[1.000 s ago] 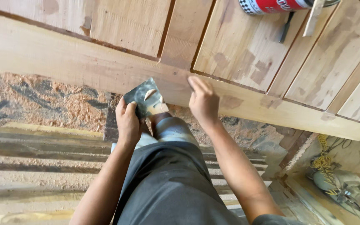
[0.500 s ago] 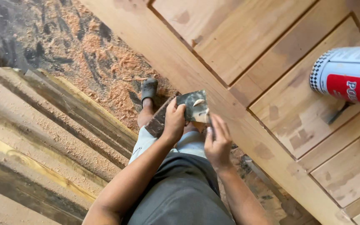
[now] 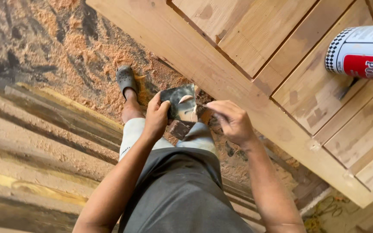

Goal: The person holds a putty knife with wood filler in one hand and presses filler into the seams of a wooden door panel, then scrapes and smooths the filled joints with the blade, working along the frame rails and panel edges of the door.

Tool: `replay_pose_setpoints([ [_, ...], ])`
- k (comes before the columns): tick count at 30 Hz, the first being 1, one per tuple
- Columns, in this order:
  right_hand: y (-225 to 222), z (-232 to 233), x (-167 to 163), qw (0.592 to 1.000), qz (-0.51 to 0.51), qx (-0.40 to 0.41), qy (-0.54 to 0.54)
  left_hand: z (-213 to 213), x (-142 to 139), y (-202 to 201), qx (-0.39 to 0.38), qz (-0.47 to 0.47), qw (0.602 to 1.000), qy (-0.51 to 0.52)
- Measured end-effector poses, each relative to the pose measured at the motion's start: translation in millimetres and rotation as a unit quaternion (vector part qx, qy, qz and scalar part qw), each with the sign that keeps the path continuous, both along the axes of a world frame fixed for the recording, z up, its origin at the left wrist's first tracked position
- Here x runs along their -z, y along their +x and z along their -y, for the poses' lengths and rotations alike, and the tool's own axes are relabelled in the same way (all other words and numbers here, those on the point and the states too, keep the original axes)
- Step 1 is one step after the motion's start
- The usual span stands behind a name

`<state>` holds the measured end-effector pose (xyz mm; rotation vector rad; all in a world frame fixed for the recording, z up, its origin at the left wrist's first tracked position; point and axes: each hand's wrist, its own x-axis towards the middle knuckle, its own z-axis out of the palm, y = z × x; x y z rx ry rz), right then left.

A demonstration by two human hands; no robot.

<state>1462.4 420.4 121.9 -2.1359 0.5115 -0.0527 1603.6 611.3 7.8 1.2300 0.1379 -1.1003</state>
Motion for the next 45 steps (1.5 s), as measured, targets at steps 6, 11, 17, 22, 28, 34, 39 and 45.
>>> replay_pose_setpoints([
  [6,76.8,-57.7,-5.4,0.980,0.005,-0.179,-0.087,-35.9,-3.5,80.6,0.063,0.044,0.994,0.081],
  [11,123.8,-53.4,18.3,0.991,-0.042,0.012,-0.124,-64.1,-0.3,152.6,-0.057,-0.006,0.986,0.156],
  [17,174.4,-79.5,70.2,0.939,-0.085,0.117,-0.311,-90.8,1.9,189.7,-0.078,-0.033,0.996,0.033],
  [22,169.0,-101.1,76.6,0.942,-0.083,0.067,-0.319,-101.7,0.6,191.6,-0.081,-0.058,0.993,0.067],
  [28,181.0,-86.3,74.1,0.924,-0.082,0.181,-0.328,-98.6,-3.4,195.2,-0.091,-0.057,0.993,0.041],
  [34,203.5,-79.5,68.8,0.942,-0.070,0.144,-0.297,-82.6,-13.3,198.9,-0.060,-0.056,0.995,0.051],
  [39,201.8,-71.2,51.4,0.943,-0.052,0.133,-0.302,-68.5,-18.8,203.6,-0.029,-0.045,0.997,0.052],
  [45,211.7,18.9,33.5,0.927,-0.029,0.199,-0.316,-48.7,-18.3,204.9,-0.009,-0.019,0.996,0.081],
])
